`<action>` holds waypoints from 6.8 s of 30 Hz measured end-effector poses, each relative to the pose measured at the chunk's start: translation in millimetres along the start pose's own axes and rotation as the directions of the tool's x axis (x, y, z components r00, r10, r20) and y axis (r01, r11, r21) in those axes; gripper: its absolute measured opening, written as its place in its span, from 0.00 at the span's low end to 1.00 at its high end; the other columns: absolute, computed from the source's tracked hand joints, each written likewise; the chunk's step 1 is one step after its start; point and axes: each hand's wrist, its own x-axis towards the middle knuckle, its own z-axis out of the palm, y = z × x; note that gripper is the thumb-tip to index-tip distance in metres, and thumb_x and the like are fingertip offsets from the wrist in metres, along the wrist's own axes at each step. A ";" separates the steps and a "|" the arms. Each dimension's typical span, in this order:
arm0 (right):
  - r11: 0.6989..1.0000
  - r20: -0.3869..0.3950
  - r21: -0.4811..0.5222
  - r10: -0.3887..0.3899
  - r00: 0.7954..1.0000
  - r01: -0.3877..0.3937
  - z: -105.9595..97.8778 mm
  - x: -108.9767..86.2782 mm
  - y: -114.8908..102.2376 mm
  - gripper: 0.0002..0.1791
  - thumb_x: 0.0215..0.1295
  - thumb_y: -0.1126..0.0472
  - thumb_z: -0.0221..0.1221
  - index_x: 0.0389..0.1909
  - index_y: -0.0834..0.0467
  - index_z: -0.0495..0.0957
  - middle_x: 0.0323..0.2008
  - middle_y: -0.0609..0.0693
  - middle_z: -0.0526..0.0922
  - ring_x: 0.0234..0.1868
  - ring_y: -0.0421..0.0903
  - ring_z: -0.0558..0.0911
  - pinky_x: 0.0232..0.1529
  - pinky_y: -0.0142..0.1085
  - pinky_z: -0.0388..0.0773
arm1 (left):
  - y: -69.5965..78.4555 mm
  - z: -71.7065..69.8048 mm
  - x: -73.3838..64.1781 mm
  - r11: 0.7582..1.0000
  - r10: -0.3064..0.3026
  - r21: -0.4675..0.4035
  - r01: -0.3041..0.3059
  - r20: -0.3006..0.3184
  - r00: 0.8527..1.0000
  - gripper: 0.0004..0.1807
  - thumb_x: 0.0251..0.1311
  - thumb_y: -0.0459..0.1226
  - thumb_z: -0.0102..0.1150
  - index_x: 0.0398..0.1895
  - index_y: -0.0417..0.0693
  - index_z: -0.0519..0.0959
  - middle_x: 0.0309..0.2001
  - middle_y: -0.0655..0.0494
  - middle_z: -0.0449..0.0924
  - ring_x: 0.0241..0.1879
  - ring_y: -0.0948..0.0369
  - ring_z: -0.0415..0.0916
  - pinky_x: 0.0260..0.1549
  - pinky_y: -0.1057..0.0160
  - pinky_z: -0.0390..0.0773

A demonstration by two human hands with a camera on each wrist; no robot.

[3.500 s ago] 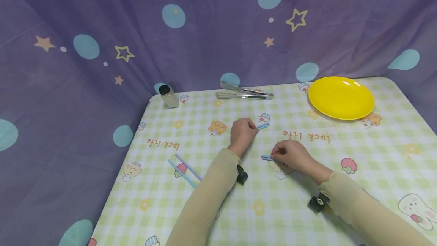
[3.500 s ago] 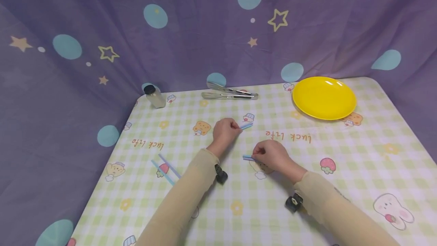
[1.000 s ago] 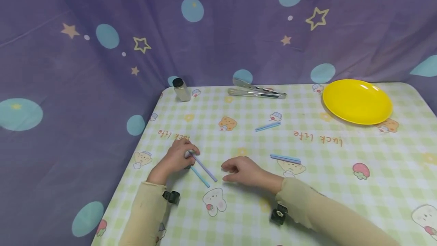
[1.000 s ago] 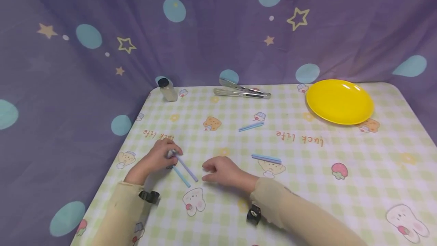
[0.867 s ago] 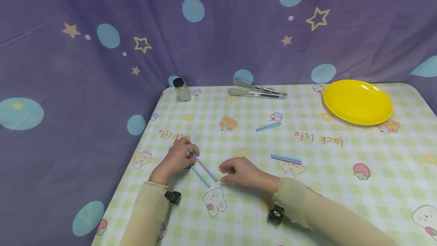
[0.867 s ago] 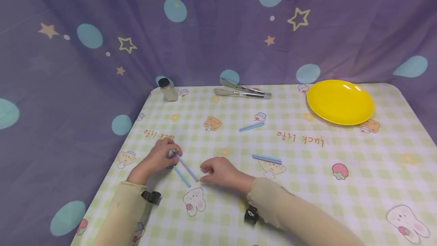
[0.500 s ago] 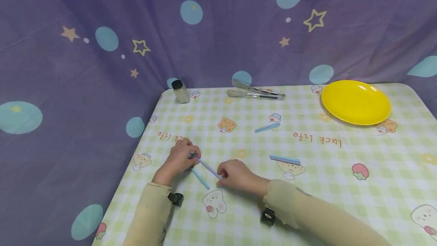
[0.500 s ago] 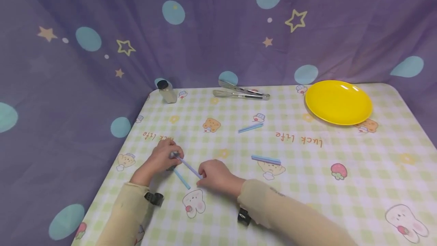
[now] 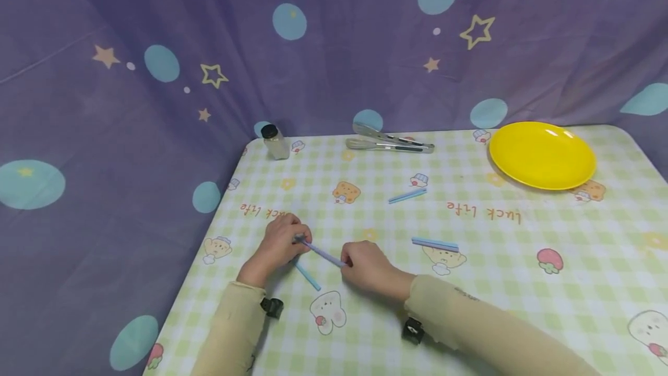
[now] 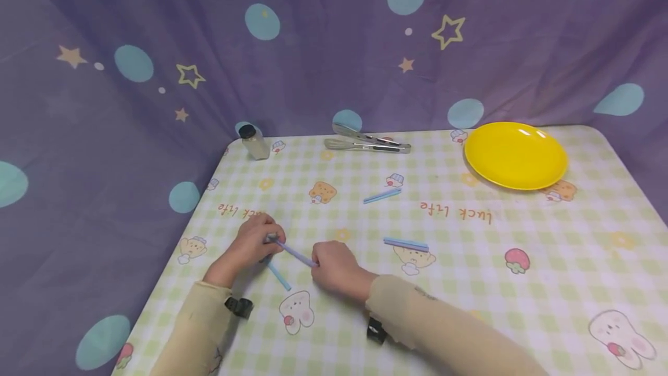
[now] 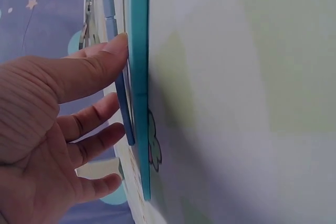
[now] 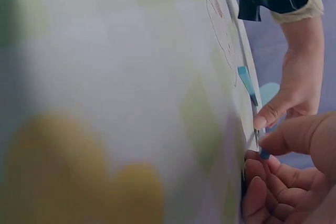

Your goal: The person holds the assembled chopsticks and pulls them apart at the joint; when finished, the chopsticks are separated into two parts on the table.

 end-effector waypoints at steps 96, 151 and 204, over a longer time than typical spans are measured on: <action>0.921 -0.218 -0.274 -0.339 0.915 0.276 -122.7 -69.0 94.1 0.10 0.61 0.66 0.65 0.42 0.52 0.85 0.38 0.44 0.87 0.37 0.41 0.84 0.37 0.41 0.80 | 146.9 49.7 75.1 0.761 0.264 -0.603 -0.240 -0.049 0.963 0.10 0.64 0.34 0.60 0.47 0.46 0.86 0.40 0.55 0.87 0.38 0.71 0.81 0.37 0.72 0.77; 0.997 -0.268 0.016 0.082 0.960 -0.081 -129.3 -71.3 114.9 0.12 0.67 0.67 0.58 0.49 0.63 0.83 0.46 0.58 0.85 0.44 0.52 0.82 0.45 0.50 0.77 | 134.4 55.3 107.0 0.785 0.002 -0.619 -0.014 -0.019 1.000 0.13 0.70 0.28 0.51 0.52 0.43 0.80 0.41 0.55 0.86 0.33 0.54 0.81 0.29 0.69 0.74; 0.977 -0.069 0.002 0.212 0.975 -0.213 -120.5 -58.3 120.2 0.03 0.63 0.61 0.64 0.31 0.54 0.85 0.29 0.42 0.83 0.32 0.40 0.77 0.41 0.42 0.74 | 168.0 77.1 172.4 0.947 -0.310 -0.095 0.306 -0.032 0.950 0.09 0.54 0.43 0.71 0.23 0.57 0.80 0.28 0.65 0.75 0.35 0.63 0.69 0.40 0.62 0.71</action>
